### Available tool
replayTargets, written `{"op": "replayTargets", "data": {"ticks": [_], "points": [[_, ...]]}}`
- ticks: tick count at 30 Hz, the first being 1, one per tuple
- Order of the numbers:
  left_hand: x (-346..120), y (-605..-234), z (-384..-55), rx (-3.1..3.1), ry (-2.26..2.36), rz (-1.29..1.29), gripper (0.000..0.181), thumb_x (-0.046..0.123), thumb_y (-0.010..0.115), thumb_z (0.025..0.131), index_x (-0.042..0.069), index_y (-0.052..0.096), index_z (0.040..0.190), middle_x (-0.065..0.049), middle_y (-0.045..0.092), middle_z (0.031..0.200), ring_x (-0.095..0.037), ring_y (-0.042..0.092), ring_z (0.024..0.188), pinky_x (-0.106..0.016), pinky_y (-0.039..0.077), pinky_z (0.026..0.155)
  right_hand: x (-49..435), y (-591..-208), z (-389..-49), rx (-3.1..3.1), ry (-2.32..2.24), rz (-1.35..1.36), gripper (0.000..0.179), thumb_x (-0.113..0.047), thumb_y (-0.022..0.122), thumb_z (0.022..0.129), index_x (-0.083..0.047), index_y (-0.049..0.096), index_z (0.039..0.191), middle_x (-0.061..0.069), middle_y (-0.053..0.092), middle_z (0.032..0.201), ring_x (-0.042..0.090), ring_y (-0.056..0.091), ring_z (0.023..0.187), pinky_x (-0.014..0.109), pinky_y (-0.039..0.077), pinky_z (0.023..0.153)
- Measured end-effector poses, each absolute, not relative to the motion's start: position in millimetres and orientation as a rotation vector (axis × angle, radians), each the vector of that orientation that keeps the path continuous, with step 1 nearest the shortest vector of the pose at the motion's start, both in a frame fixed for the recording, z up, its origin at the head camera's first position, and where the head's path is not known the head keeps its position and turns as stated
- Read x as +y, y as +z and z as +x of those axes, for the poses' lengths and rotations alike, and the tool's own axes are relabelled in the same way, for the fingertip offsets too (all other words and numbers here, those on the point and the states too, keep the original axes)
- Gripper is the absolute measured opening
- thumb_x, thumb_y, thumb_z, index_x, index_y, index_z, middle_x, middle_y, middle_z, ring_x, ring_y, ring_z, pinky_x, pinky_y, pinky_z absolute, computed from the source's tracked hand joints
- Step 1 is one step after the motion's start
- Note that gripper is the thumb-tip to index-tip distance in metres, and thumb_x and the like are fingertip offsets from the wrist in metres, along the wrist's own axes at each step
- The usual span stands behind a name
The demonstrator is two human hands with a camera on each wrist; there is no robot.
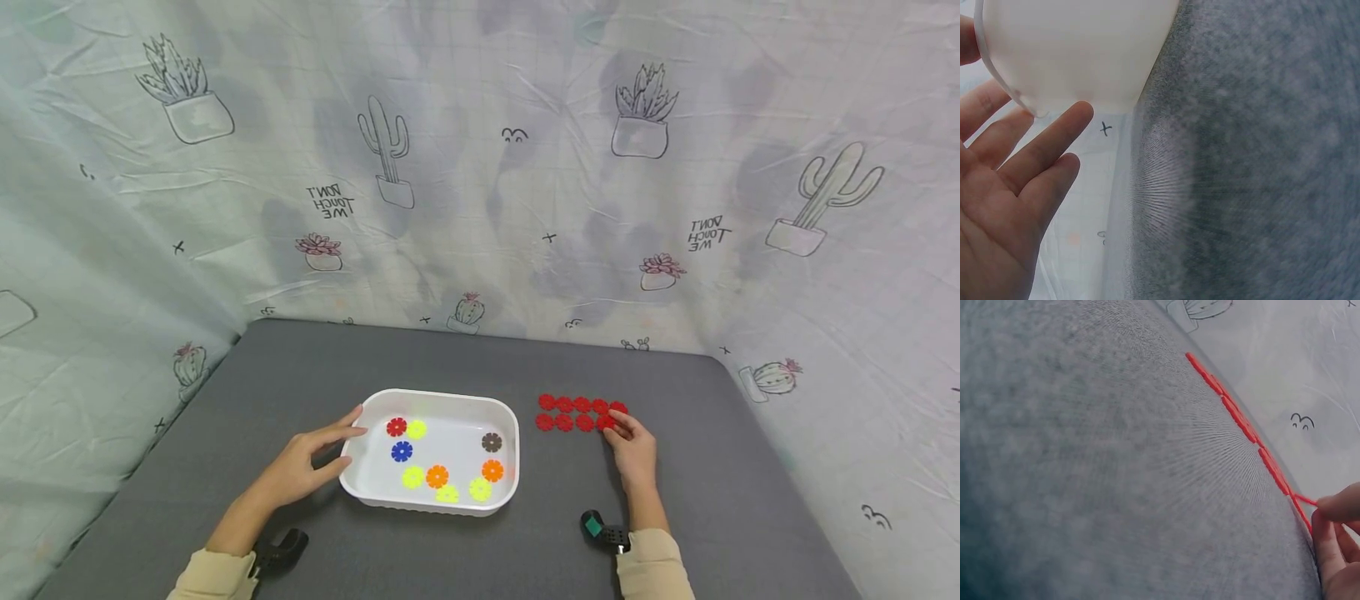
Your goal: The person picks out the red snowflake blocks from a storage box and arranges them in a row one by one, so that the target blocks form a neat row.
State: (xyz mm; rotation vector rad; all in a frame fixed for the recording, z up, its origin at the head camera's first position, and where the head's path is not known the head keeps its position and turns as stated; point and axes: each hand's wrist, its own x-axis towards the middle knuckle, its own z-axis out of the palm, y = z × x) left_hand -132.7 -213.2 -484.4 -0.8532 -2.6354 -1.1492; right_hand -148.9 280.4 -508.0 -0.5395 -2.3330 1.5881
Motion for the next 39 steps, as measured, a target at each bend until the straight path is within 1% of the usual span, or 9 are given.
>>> {"op": "replayTargets", "data": {"ticks": [2, 5, 8, 11, 13, 18, 25, 35, 39], "points": [[-213.5, -484.5, -132.9, -2.631, -1.152, -0.853, 0.041, 0.011, 0.070, 0.083, 0.009, 0.063, 0.123, -0.007, 0.044, 0.146, -0.029, 0.047, 0.130, -0.054, 0.041, 0.099, 280.0, -508.8, -148.9, -2.381, 1.502, -0.524, 0.038, -0.004, 0.059, 0.091, 0.001, 0.056, 0.128, 0.024, 0.057, 0.127, -0.008, 0.048, 0.089, 0.001, 0.040, 0.067], [-213.8, -484.3, -133.1, -2.634, -1.157, -0.848, 0.041, 0.010, 0.070, 0.083, 0.009, 0.063, 0.123, -0.007, 0.044, 0.146, -0.029, 0.047, 0.130, -0.054, 0.041, 0.099, 277.9, -509.4, -147.8, -2.459, 1.335, -0.505, 0.037, -0.007, 0.059, 0.091, 0.000, 0.058, 0.127, 0.026, 0.060, 0.122, 0.010, 0.057, 0.097, 0.005, 0.041, 0.066], [-213.5, -483.7, -133.4, -2.643, -1.163, -0.843, 0.042, 0.012, 0.070, 0.083, 0.010, 0.063, 0.124, -0.007, 0.043, 0.147, -0.029, 0.047, 0.130, -0.054, 0.041, 0.099, 275.0, -509.3, -146.4, -2.506, 1.180, -0.483, 0.036, -0.008, 0.059, 0.090, 0.001, 0.059, 0.125, 0.027, 0.061, 0.117, 0.030, 0.061, 0.103, 0.021, 0.049, 0.072], [-213.0, -482.7, -133.9, -2.649, -1.175, -0.839, 0.042, 0.012, 0.070, 0.084, 0.010, 0.062, 0.125, -0.007, 0.043, 0.147, -0.029, 0.046, 0.131, -0.054, 0.041, 0.099, 273.0, -508.8, -145.9, -2.525, 1.106, -0.468, 0.035, -0.007, 0.057, 0.090, 0.003, 0.059, 0.124, 0.027, 0.057, 0.116, 0.038, 0.061, 0.103, 0.041, 0.051, 0.080], [-212.6, -482.0, -134.5, -2.647, -1.183, -0.839, 0.042, 0.012, 0.069, 0.084, 0.010, 0.062, 0.125, -0.006, 0.042, 0.147, -0.029, 0.046, 0.131, -0.054, 0.040, 0.100, 272.3, -508.6, -146.3, -2.525, 1.104, -0.466, 0.035, -0.005, 0.056, 0.090, 0.004, 0.058, 0.124, 0.027, 0.053, 0.118, 0.040, 0.059, 0.105, 0.049, 0.049, 0.086], [-212.1, -480.0, -135.6, -2.645, -1.188, -0.842, 0.042, 0.011, 0.069, 0.083, 0.009, 0.062, 0.125, -0.006, 0.042, 0.147, -0.029, 0.045, 0.131, -0.054, 0.040, 0.100, 271.5, -508.4, -147.4, -2.507, 1.146, -0.483, 0.036, -0.005, 0.055, 0.091, 0.006, 0.055, 0.126, 0.028, 0.047, 0.124, 0.043, 0.053, 0.114, 0.051, 0.046, 0.094], [-213.9, -478.4, -135.4, -2.644, -1.170, -0.845, 0.042, 0.012, 0.070, 0.083, 0.009, 0.063, 0.124, -0.008, 0.043, 0.146, -0.030, 0.046, 0.130, -0.055, 0.040, 0.100, 270.1, -508.1, -151.1, -2.441, 1.229, -0.536, 0.041, -0.006, 0.056, 0.089, 0.007, 0.052, 0.128, 0.028, 0.049, 0.124, 0.042, 0.053, 0.115, 0.050, 0.046, 0.094], [-215.8, -477.0, -136.1, -2.618, -1.155, -0.870, 0.041, 0.010, 0.071, 0.082, 0.008, 0.064, 0.122, -0.009, 0.045, 0.145, -0.030, 0.048, 0.128, -0.054, 0.042, 0.098, 262.0, -501.4, -152.1, -2.305, 1.334, -0.589, 0.042, -0.001, 0.057, 0.088, 0.009, 0.050, 0.129, 0.032, 0.052, 0.125, 0.043, 0.054, 0.115, 0.049, 0.044, 0.096], [-216.3, -476.9, -136.3, -2.636, -1.158, -0.870, 0.041, 0.011, 0.070, 0.083, 0.009, 0.063, 0.123, -0.008, 0.044, 0.146, -0.030, 0.048, 0.129, -0.054, 0.042, 0.099, 252.7, -494.1, -147.5, -2.303, 1.351, -0.557, 0.043, -0.003, 0.058, 0.089, 0.006, 0.050, 0.130, 0.030, 0.054, 0.126, 0.042, 0.054, 0.115, 0.049, 0.045, 0.095]]}}
